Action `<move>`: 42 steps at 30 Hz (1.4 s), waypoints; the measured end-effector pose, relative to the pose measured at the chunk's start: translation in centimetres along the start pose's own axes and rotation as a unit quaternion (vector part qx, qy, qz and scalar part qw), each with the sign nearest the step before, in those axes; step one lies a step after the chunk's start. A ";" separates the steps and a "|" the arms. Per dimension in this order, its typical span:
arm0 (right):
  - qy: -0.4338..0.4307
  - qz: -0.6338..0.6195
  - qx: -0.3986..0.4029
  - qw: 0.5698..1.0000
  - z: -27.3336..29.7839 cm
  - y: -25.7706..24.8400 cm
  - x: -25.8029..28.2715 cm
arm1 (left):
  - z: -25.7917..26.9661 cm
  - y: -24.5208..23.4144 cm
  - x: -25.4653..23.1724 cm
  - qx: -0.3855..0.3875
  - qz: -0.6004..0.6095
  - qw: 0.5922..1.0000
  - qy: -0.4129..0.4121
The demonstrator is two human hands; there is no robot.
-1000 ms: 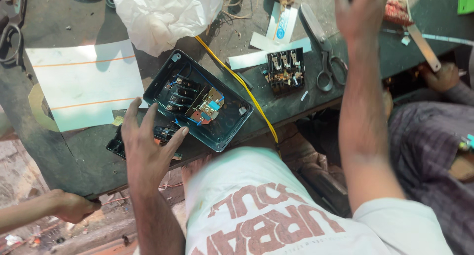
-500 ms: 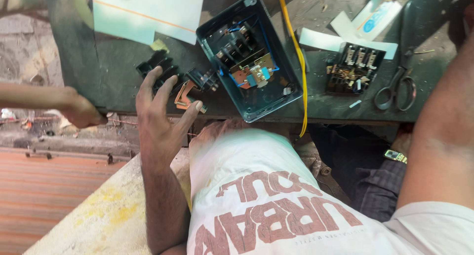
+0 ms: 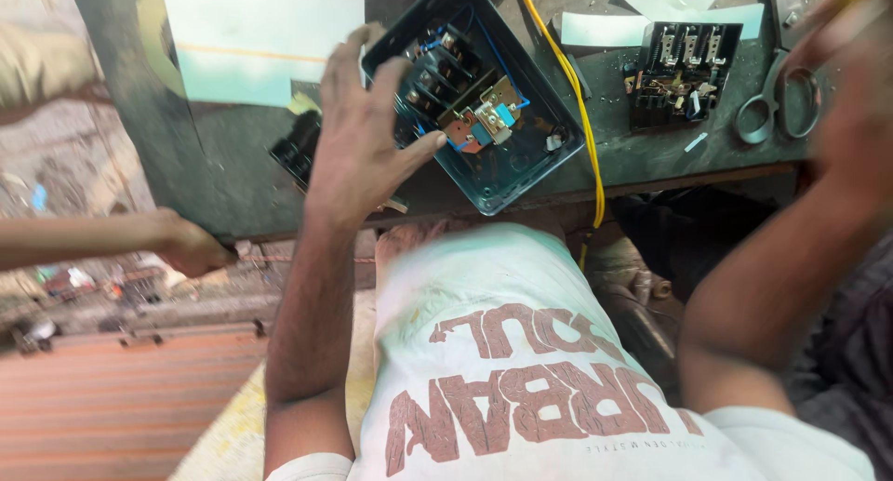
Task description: The person disassembles a small electrical component, removes parts, and uses a screwdriver to adjust internal wiring and terminals inside a plastic housing. They then reassemble the component and place it back into the housing.
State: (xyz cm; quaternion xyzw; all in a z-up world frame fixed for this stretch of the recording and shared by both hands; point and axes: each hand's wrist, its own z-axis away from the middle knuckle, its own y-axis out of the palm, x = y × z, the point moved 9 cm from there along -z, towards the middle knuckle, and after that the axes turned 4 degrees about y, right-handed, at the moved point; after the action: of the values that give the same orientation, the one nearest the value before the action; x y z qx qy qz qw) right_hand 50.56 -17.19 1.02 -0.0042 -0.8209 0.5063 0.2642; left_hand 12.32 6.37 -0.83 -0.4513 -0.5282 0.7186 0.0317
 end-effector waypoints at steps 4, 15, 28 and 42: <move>-0.011 -0.144 0.135 0.980 3.2 3.5 12.8 | -1.9 2.3 1.1 0.051 -0.048 0.997 0.032; 0.048 0.016 0.186 0.981 5.1 9.5 24.8 | -3.0 4.1 3.3 0.033 -0.030 0.994 0.102; 0.025 0.139 0.101 0.985 7.0 12.5 25.9 | -3.6 3.9 3.6 0.040 0.048 0.990 0.125; 0.071 0.085 0.077 0.991 7.5 13.5 25.4 | -4.0 3.5 2.6 0.041 0.012 0.991 0.130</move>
State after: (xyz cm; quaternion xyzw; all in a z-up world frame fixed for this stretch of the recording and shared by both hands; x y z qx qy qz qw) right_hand 21.92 -9.89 -1.89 -0.0897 -0.7553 0.5869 0.2776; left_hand 15.08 9.13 -5.32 -0.5454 -0.4842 0.6753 0.1097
